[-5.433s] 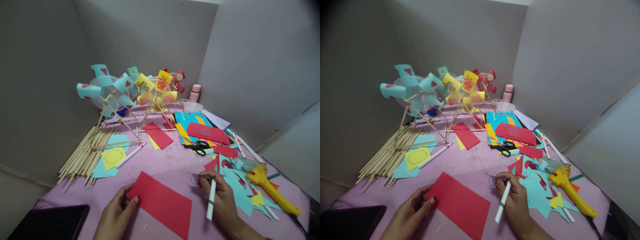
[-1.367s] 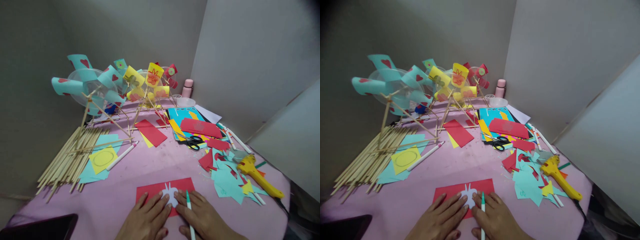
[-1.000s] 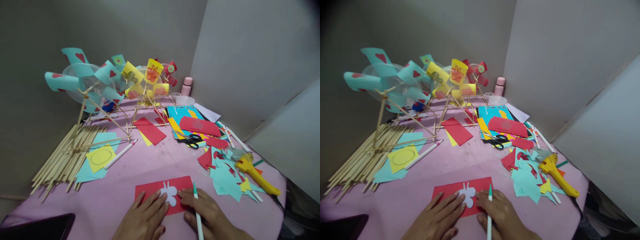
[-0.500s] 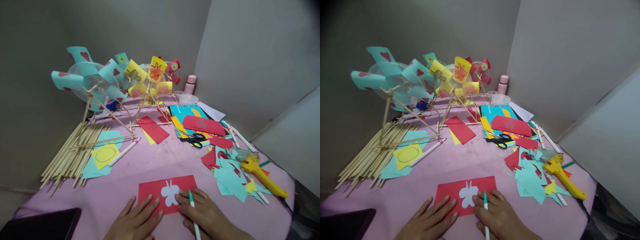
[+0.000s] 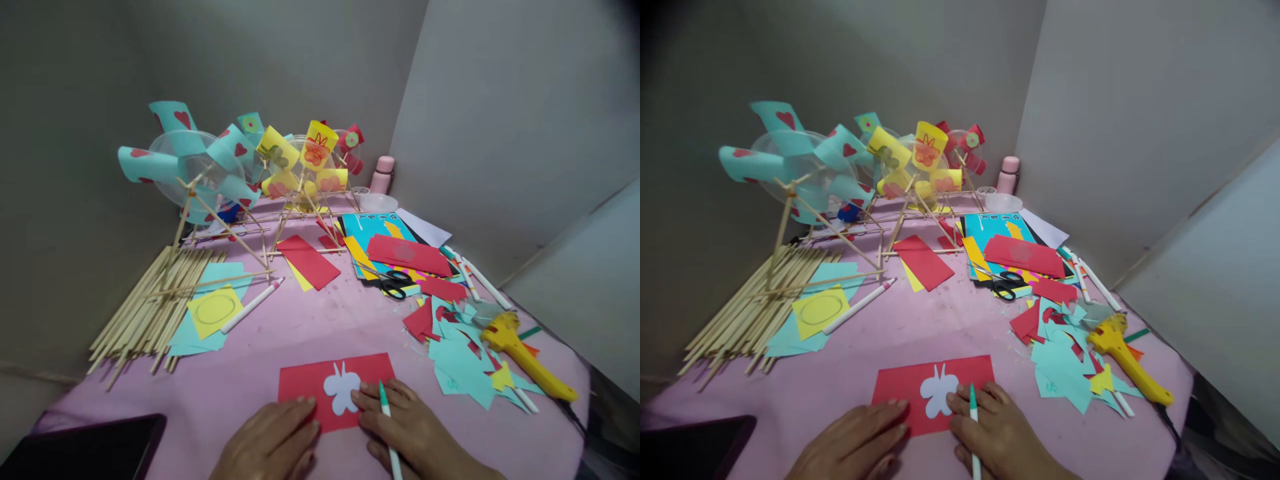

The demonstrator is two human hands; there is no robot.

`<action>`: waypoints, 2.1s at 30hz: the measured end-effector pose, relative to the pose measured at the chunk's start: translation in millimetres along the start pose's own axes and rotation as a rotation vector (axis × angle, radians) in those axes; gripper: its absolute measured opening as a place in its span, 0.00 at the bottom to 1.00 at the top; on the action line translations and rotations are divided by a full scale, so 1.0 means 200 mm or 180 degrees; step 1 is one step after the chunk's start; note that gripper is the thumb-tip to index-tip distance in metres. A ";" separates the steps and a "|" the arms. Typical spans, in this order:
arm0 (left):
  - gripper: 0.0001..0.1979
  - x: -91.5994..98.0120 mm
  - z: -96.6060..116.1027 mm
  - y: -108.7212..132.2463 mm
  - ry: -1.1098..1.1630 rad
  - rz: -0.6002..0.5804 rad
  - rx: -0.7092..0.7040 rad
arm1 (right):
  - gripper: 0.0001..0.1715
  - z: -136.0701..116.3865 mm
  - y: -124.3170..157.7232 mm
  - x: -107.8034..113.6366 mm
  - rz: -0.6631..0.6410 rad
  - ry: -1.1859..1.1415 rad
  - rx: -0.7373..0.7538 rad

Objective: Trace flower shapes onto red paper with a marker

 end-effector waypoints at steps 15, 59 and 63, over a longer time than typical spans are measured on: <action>0.14 -0.08 0.03 -0.07 -0.0462 0.0169 -0.0107 | 0.06 -0.01 -0.03 0.03 -0.0014 0.0108 0.0049; 0.15 -0.22 0.06 -0.08 -0.0652 -0.0247 -0.0368 | 0.07 0.04 -0.01 0.03 -0.0114 -0.0066 -0.0214; 0.15 -0.22 0.07 -0.08 -0.0786 -0.0231 -0.0436 | 0.07 0.03 -0.03 0.05 0.0031 0.0019 -0.0154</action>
Point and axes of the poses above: each hand's wrist, its own y-axis away from the middle knuckle, its own x-axis out of the back of the hand, z = x × y, the point moved 7 cm from there along -y, towards the middle knuckle, and after that the axes turned 6 degrees about -z, right-handed, at the moved point
